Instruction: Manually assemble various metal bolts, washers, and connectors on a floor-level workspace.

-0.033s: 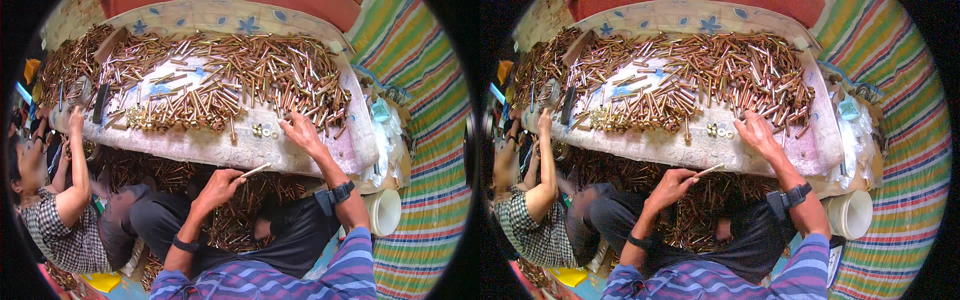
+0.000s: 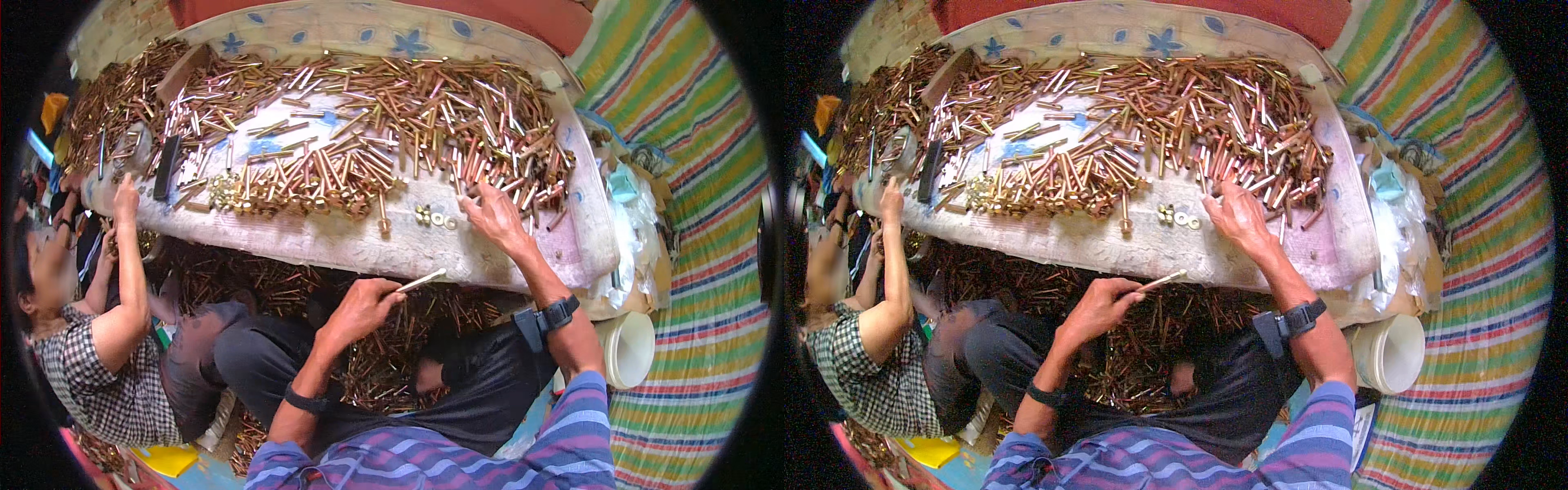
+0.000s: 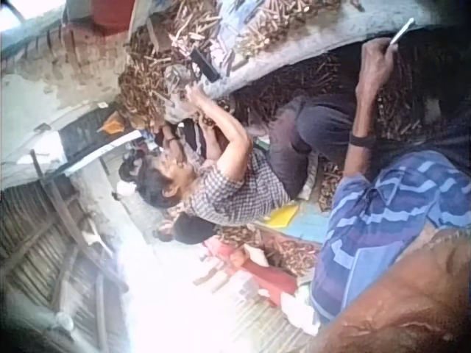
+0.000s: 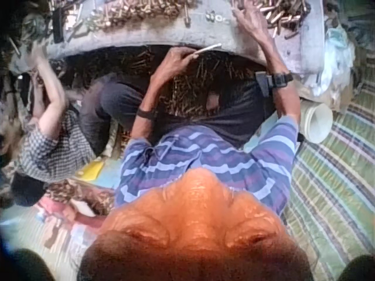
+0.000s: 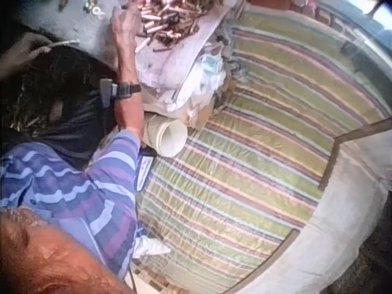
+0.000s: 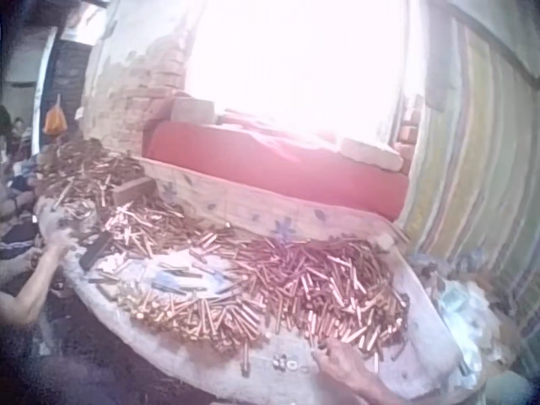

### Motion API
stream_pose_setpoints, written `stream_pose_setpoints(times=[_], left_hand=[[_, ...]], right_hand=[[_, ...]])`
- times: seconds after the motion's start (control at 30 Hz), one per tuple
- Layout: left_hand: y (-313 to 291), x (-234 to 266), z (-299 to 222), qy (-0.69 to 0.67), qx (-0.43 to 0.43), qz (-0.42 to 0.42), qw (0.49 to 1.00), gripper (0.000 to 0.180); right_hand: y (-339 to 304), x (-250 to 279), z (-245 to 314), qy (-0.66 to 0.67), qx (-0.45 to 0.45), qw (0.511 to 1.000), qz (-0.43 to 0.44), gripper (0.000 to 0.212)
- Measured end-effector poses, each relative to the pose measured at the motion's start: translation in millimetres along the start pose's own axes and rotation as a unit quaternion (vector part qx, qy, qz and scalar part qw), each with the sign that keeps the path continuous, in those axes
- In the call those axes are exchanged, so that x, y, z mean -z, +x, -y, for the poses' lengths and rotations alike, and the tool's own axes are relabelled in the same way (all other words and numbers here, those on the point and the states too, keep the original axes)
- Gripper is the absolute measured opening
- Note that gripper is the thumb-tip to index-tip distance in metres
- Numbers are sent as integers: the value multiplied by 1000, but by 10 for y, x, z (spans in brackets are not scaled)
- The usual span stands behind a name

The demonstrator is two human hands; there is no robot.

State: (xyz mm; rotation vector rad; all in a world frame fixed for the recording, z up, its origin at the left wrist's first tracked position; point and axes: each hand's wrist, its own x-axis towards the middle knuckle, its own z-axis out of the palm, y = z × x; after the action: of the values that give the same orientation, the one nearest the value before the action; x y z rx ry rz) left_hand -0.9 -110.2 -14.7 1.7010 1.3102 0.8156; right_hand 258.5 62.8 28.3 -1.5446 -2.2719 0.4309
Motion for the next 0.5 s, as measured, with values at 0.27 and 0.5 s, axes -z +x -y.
stream_pose_setpoints(times=[0.27,0.5], left_hand=[[43,-157,139,-20,-3,32,999,27],[-8,-144,189,-48,-3,20,999,28]], right_hand=[[235,-84,-96,-21,-63,996,53,43],[270,-25,189,129,-130,980,80,35]])
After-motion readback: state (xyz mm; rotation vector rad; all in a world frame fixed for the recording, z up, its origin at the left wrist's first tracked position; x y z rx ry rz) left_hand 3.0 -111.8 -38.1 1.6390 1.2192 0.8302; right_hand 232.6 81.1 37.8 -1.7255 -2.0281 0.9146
